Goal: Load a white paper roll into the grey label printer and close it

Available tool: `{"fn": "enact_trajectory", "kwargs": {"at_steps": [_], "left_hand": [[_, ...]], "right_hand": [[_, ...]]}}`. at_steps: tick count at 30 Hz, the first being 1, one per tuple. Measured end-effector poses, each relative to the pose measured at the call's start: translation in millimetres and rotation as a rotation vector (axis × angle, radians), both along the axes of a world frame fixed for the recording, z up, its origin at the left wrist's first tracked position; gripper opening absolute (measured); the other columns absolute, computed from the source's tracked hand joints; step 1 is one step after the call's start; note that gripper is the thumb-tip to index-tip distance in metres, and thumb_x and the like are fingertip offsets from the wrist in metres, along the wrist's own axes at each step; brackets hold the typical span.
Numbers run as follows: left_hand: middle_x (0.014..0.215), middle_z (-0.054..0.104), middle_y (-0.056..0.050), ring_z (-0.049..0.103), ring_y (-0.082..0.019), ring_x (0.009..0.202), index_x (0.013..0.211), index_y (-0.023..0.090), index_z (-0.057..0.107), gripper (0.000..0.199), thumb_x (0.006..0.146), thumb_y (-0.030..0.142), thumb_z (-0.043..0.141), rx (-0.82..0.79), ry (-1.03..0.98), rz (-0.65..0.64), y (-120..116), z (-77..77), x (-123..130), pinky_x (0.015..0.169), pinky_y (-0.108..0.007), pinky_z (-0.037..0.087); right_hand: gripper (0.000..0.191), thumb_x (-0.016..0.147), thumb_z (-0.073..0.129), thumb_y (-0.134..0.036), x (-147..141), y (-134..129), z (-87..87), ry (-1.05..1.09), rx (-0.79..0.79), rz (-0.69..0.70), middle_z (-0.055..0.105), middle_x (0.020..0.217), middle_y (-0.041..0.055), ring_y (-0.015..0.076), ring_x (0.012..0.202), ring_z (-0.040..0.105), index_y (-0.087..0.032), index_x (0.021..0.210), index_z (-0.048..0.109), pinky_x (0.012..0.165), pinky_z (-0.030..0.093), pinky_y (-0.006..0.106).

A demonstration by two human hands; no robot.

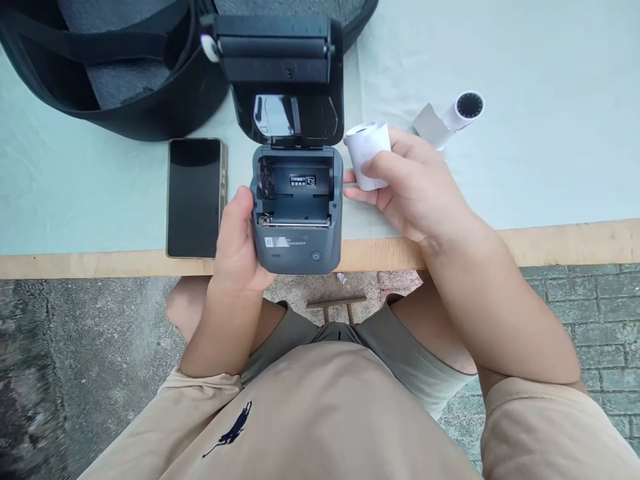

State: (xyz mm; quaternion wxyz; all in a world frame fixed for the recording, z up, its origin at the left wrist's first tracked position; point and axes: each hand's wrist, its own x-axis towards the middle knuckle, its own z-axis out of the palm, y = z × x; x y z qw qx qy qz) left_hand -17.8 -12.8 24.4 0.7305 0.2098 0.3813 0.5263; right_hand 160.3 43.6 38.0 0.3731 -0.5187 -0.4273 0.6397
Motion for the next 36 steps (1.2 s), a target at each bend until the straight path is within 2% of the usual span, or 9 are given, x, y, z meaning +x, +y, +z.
{"fn": "enact_trajectory", "kwargs": {"at_steps": [4,10,16,19,22,26,29,32,36], "left_hand": [[0.107,0.07,-0.008,0.049,-0.029,0.131,0.097,0.021,0.067,0.043,0.091,0.05,0.036,0.023,-0.013,0.008,0,-2.2,0,0.098,-0.041,0.053],[0.104,0.071,-0.007,0.046,-0.028,0.134,0.099,0.022,0.067,0.042,0.091,0.05,0.037,0.017,-0.021,0.003,-1,-1.5,-1,0.099,-0.041,0.053],[0.1,0.072,-0.006,0.046,-0.028,0.133,0.096,0.022,0.068,0.042,0.092,0.048,0.035,0.057,-0.014,0.025,-1,-1.8,1,0.098,-0.041,0.053],[0.102,0.072,-0.006,0.046,-0.027,0.134,0.097,0.022,0.068,0.041,0.094,0.044,0.033,0.077,-0.04,0.024,-1,-2.7,2,0.098,-0.039,0.053],[0.102,0.071,-0.006,0.046,-0.027,0.134,0.097,0.022,0.068,0.043,0.093,0.046,0.033,0.067,-0.038,0.02,-1,-3.0,2,0.097,-0.039,0.054],[0.101,0.071,-0.007,0.048,-0.029,0.132,0.096,0.022,0.068,0.043,0.092,0.049,0.035,0.077,-0.024,0.033,-1,-2.9,2,0.095,-0.04,0.055],[0.102,0.072,-0.006,0.049,-0.029,0.131,0.099,0.022,0.067,0.041,0.092,0.047,0.036,0.071,-0.01,0.035,-1,-2.8,2,0.095,-0.039,0.055],[0.101,0.072,-0.006,0.051,-0.028,0.129,0.102,0.022,0.066,0.042,0.092,0.048,0.036,0.07,-0.012,0.037,-2,-3.9,1,0.095,-0.038,0.055],[0.102,0.072,-0.005,0.057,-0.028,0.123,0.103,0.02,0.065,0.032,0.088,0.045,0.051,0.083,-0.04,0.013,-3,-6.8,-1,0.093,-0.035,0.057]], "right_hand": [[0.027,0.066,0.056,-0.017,0,3,-0.7,0.007,-0.04,0.023,0.058,0.086,-0.0017,0.0091,0.072,0.058,-0.024,0.092,0.057,0.071,0.059,0.028],[0.018,0.072,0.053,-0.025,0,2,-4.3,-0.044,-0.013,0.023,0.061,0.095,0.0011,0.0142,0.089,0.063,-0.024,0.09,0.052,0.082,0.059,0.033],[0.031,0.076,0.062,-0.025,2,-5,2.3,-0.103,0.264,0.005,0.06,0.107,-0.0009,0.0148,0.103,0.061,-0.03,0.105,0.052,0.087,0.055,0.032],[0.047,0.079,0.06,-0.027,2,-8,4.8,-0.137,0.3,0.046,0.059,0.111,-0.0022,0.0145,0.102,0.061,-0.038,0.121,0.042,0.086,0.055,0.032],[0.059,0.078,0.062,-0.027,1,-8,1.2,-0.1,0.278,0.079,0.061,0.103,-0.0033,0.0137,0.096,0.061,-0.042,0.128,0.035,0.082,0.056,0.031],[0.043,0.079,0.063,-0.027,1,-5,-5.2,-0.097,0.303,0.086,0.062,0.101,-0.0027,0.0134,0.093,0.062,-0.036,0.118,0.048,0.085,0.056,0.033],[0.028,0.079,0.064,-0.027,1,-8,0.7,-0.215,0.458,0.032,0.061,0.102,-0.0008,0.0149,0.095,0.063,-0.029,0.105,0.057,0.088,0.056,0.035],[0.032,0.079,0.063,-0.023,-2,-19,19.0,-0.43,0.739,-0.046,0.059,0.112,-0.0012,0.0161,0.102,0.06,-0.03,0.11,0.058,0.089,0.055,0.035],[0.039,0.081,0.058,-0.023,-10,-35,42.6,-0.799,1.011,0.134,0.06,0.119,-0.0025,0.0203,0.111,0.057,-0.036,0.118,0.054,0.088,0.053,0.037]]}}
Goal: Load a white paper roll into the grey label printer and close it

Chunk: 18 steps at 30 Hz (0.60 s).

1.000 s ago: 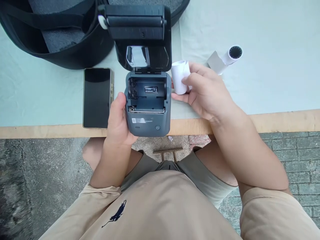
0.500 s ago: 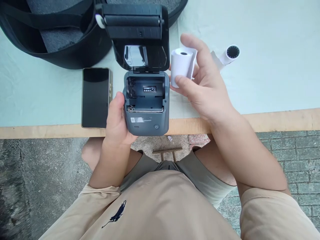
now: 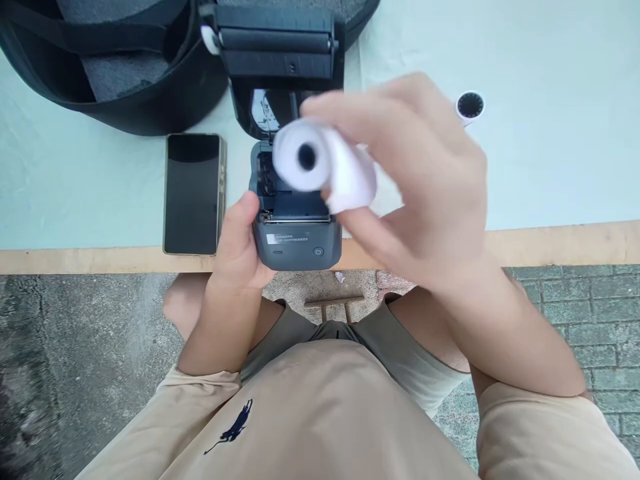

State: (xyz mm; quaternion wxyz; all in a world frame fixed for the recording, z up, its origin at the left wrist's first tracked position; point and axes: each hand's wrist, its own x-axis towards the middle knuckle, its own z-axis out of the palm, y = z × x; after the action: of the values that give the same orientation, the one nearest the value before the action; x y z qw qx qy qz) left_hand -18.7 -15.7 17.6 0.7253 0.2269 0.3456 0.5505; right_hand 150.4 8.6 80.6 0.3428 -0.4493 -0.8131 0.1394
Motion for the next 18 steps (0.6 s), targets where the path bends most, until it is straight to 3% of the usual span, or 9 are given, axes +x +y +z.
{"fn": "enact_trajectory", "kwargs": {"at_steps": [2,7,14,18], "left_hand": [[0.103,0.072,-0.004,0.059,-0.027,0.121,0.105,0.02,0.063,0.028,0.087,0.04,0.055,0.007,0.007,-0.016,0,-0.4,-1,0.092,-0.034,0.057],[0.112,0.07,-0.003,0.057,-0.025,0.124,0.114,0.024,0.057,0.029,0.088,0.037,0.055,0.028,0.059,-0.039,0,2.9,-1,0.094,-0.033,0.056],[0.114,0.067,-0.003,0.058,-0.027,0.122,0.11,0.024,0.057,0.026,0.087,0.036,0.056,0.035,0.086,-0.06,-2,4.4,1,0.093,-0.035,0.057],[0.115,0.066,-0.003,0.058,-0.027,0.122,0.109,0.025,0.056,0.024,0.088,0.036,0.056,0.034,0.072,-0.076,-2,4.6,0,0.093,-0.035,0.057]], "right_hand": [[0.039,0.081,0.056,-0.021,-4,-3,4.1,-0.134,0.046,0.029,0.062,0.114,-0.0017,0.0197,0.104,0.059,-0.035,0.117,0.05,0.087,0.052,0.038],[0.031,0.079,0.05,-0.014,-7,-1,1.8,-0.389,-0.008,-0.065,0.061,0.105,0.0001,0.0198,0.095,0.06,-0.031,0.104,0.043,0.077,0.05,0.037],[0.007,0.09,0.039,-0.026,-11,2,0.8,-0.518,-0.086,-0.102,0.065,0.105,0.0,0.0233,0.099,0.061,-0.029,0.092,0.045,0.077,0.048,0.041],[0.012,0.091,0.039,-0.031,-13,6,-7.8,-0.524,-0.029,-0.064,0.066,0.105,-0.002,0.0235,0.098,0.06,-0.025,0.088,0.049,0.079,0.047,0.042]]}}
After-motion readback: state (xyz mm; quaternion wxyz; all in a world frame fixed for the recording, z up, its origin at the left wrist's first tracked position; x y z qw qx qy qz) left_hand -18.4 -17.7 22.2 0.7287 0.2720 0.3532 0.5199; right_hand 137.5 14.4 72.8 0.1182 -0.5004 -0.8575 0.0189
